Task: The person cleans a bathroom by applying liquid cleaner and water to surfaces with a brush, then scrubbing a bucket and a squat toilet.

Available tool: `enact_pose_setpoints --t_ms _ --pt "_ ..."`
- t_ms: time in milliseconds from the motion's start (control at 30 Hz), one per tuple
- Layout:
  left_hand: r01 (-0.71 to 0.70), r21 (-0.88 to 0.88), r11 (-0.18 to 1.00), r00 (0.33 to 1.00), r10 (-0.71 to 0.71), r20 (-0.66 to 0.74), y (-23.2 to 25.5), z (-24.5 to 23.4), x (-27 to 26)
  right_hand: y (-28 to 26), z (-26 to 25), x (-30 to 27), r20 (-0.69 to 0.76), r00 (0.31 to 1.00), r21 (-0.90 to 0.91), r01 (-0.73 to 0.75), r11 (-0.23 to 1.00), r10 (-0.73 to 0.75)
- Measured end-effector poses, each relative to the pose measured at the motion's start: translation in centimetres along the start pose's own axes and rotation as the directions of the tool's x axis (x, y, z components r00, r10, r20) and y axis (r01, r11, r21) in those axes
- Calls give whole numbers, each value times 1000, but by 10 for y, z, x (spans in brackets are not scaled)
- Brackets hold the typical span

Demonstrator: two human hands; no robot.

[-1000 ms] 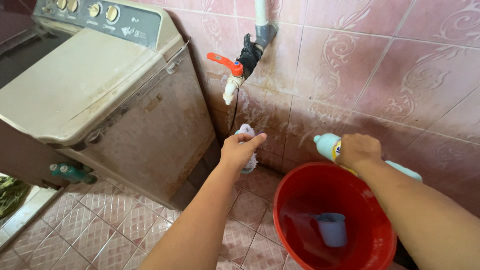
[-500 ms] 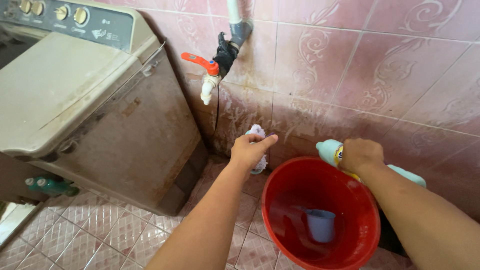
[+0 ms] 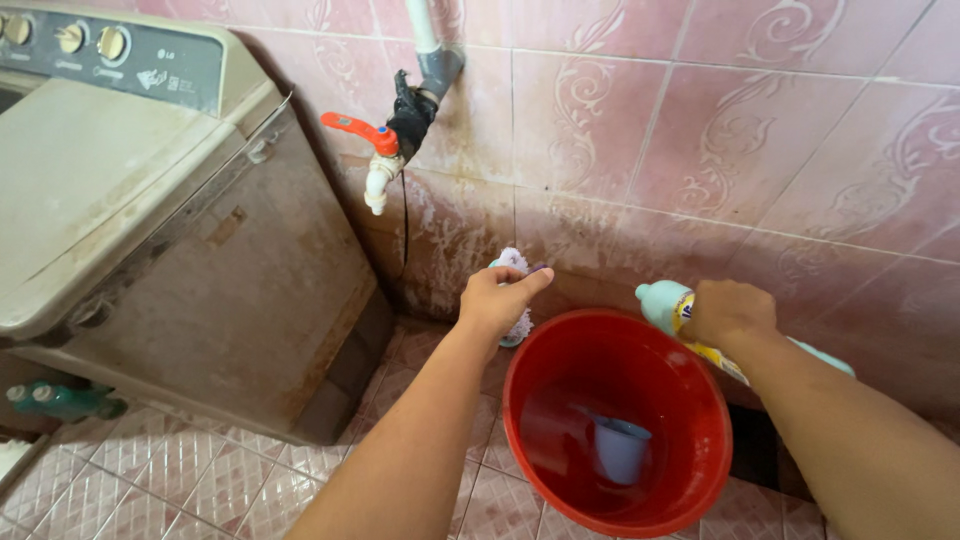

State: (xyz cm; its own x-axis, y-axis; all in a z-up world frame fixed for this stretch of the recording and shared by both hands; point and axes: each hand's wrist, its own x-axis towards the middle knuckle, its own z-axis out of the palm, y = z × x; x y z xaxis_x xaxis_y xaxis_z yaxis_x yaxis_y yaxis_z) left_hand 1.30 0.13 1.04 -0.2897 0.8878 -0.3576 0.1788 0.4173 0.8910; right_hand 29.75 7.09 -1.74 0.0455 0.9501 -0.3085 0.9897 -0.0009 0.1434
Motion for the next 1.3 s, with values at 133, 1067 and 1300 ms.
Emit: enact_pose_setpoints --t_ms 133,1067,1300 --pt "19 37 999 1000 -19 4 9 5 -5 13 1 -4 11 999 13 -31 999 30" --pt "-50 41 998 986 43 159 25 65 -21 97 34 -34 24 979 55 -206 977 205" --pt "-46 -1 999 967 44 250 31 84 -26 131 44 -47 69 942 69 -332 941 328"
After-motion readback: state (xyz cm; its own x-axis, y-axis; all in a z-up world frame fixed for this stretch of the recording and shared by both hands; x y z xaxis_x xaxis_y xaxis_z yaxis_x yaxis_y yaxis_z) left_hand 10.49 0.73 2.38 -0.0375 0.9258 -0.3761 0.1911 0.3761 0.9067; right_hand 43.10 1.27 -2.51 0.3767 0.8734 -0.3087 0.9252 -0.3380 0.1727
